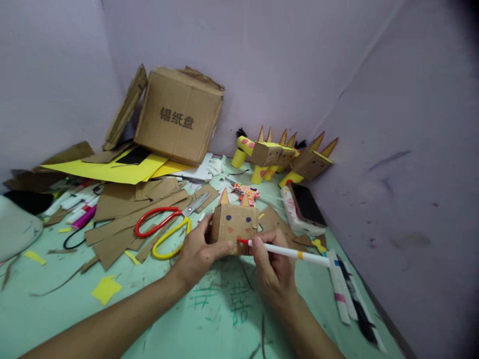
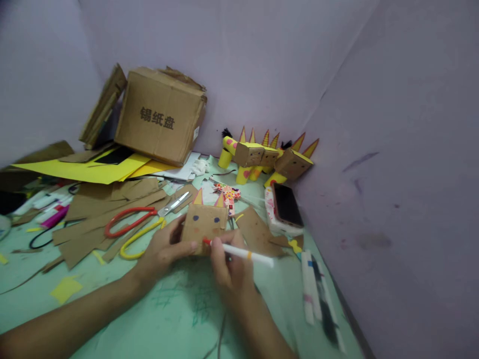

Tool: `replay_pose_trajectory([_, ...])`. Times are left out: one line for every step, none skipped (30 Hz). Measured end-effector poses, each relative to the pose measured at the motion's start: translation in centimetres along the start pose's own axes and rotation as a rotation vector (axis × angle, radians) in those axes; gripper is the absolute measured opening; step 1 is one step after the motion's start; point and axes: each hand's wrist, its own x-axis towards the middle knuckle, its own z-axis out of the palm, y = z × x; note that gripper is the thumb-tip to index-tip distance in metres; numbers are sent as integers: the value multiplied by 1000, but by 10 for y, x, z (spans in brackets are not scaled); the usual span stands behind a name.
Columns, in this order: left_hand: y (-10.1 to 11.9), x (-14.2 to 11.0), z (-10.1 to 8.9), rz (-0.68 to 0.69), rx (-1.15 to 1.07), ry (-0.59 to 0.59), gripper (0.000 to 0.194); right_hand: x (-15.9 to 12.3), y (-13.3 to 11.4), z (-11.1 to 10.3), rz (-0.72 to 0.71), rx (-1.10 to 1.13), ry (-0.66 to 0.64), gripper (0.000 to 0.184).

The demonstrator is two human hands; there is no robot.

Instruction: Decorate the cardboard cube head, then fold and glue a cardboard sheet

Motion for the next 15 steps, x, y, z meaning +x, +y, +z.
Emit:
replay_pose_trajectory([0,0,0,0,-3,-3,65,0,0,0,3,6,-1,16])
replay_pose_trajectory([0,0,0,-1,-6,-2,65,0,0,1,4,11,-4,16])
replay_pose_trajectory([-1,0,0,-1,-9,-1,65,0,0,1,4,15,-6,16])
replay_pose_trajectory([-1,0,0,0,-8,-1,66,0,0,1,9,18,-5,16])
replay_pose_trajectory([-1,0,0,1,-6,-1,66,0,0,1,16,19,-3,16])
replay_pose_trajectory([-2,0,0,0,-2,0,66,0,1,1,24,21,0,17])
replay_pose_trajectory([-2,0,0,-2,3,2,66,1,1,1,30,23,7,17])
replay_pose_trajectory([-2,0,0,-3,8,5,66,1,1,1,35,27,16,18])
replay_pose_trajectory([-2,0,0,-4,12,8,66,1,1,1,36,32,24,18])
replay_pose_trajectory([-2,0,-1,-4,15,10,66,1,1,1,31,36,28,18])
replay_pose_trajectory([-1,0,-1,-4,17,10,66,1,1,1,23,40,30,18])
replay_pose_trajectory([-1,0,-1,-4,16,9,66,1,2,1,14,40,29,17])
replay_pose_trajectory([-1,-1,-1,-5,15,7,66,1,2,1,6,37,29,17])
replay_pose_trajectory([-1,-1,-1,-6,13,4,65,1,2,1,-1,31,30,16])
replay_pose_trajectory([-1,-2,-1,-6,12,4,65,1,2,1,-6,25,30,16])
